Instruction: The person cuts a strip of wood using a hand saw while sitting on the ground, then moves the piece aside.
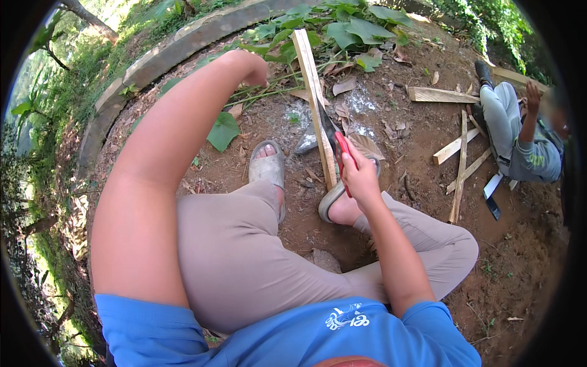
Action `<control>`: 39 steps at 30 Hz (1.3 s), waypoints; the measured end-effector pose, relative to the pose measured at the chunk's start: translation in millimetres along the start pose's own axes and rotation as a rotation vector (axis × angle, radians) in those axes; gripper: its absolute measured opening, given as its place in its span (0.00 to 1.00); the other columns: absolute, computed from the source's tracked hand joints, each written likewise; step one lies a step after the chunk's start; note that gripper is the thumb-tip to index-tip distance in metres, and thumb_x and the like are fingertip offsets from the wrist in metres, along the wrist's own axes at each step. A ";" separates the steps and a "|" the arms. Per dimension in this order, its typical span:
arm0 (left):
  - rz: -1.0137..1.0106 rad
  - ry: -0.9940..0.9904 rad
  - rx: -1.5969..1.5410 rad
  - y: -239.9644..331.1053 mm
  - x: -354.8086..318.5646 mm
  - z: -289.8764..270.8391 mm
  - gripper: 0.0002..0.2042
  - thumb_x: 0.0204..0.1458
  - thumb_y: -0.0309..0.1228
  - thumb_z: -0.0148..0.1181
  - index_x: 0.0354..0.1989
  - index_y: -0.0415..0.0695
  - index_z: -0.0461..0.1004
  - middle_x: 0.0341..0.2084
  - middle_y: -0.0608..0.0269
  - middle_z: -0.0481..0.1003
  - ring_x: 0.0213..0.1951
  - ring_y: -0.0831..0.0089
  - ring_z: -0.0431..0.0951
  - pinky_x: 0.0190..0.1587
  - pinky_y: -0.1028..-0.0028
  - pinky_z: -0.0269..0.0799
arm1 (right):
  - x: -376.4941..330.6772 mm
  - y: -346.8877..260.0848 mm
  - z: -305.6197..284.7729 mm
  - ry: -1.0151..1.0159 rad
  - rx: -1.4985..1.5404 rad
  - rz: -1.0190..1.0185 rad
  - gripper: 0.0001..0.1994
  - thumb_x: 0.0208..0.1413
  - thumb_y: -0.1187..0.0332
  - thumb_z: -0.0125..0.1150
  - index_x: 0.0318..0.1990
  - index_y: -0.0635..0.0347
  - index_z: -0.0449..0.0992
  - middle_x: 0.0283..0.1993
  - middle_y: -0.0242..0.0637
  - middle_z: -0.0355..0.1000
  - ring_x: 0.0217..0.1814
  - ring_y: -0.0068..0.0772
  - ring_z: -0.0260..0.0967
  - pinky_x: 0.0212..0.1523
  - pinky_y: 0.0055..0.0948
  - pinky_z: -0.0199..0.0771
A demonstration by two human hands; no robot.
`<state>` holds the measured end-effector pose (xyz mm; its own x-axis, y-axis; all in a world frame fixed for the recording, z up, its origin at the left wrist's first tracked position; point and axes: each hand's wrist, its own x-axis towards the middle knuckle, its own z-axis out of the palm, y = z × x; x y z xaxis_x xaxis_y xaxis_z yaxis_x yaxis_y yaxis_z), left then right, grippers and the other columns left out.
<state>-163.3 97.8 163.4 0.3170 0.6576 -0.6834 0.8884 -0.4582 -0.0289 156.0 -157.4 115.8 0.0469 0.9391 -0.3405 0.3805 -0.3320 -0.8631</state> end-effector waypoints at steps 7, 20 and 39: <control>0.011 -0.029 -0.035 13.6 -11.0 -12.1 0.29 0.66 0.55 0.56 0.53 0.37 0.82 0.53 0.46 0.81 0.55 0.47 0.81 0.58 0.50 0.74 | 0.0 -10.0 -6.5 0.011 0.061 0.112 0.23 0.72 0.66 0.53 0.72 0.54 0.71 0.51 0.43 0.82 0.48 0.24 0.74 0.54 0.27 0.73; -0.028 -0.029 -0.050 -0.8 -19.7 0.3 0.30 0.66 0.55 0.57 0.56 0.35 0.80 0.52 0.44 0.82 0.54 0.47 0.81 0.57 0.51 0.76 | -19.8 -47.9 -7.0 -0.066 0.039 0.234 0.22 0.72 0.68 0.52 0.72 0.51 0.72 0.47 0.38 0.82 0.44 0.24 0.73 0.50 0.27 0.74; 0.042 -0.018 -0.080 6.7 -7.0 -13.4 0.30 0.65 0.54 0.57 0.58 0.37 0.78 0.55 0.42 0.80 0.59 0.47 0.79 0.61 0.53 0.72 | 34.6 15.0 15.1 0.129 0.012 -0.172 0.24 0.68 0.66 0.57 0.70 0.59 0.72 0.49 0.59 0.81 0.47 0.42 0.81 0.52 0.34 0.76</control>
<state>-155.1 98.2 177.8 0.3496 0.6276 -0.6957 0.8981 -0.4358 0.0582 149.4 -131.3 85.4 0.1001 0.9854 -0.1376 0.3818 -0.1658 -0.9092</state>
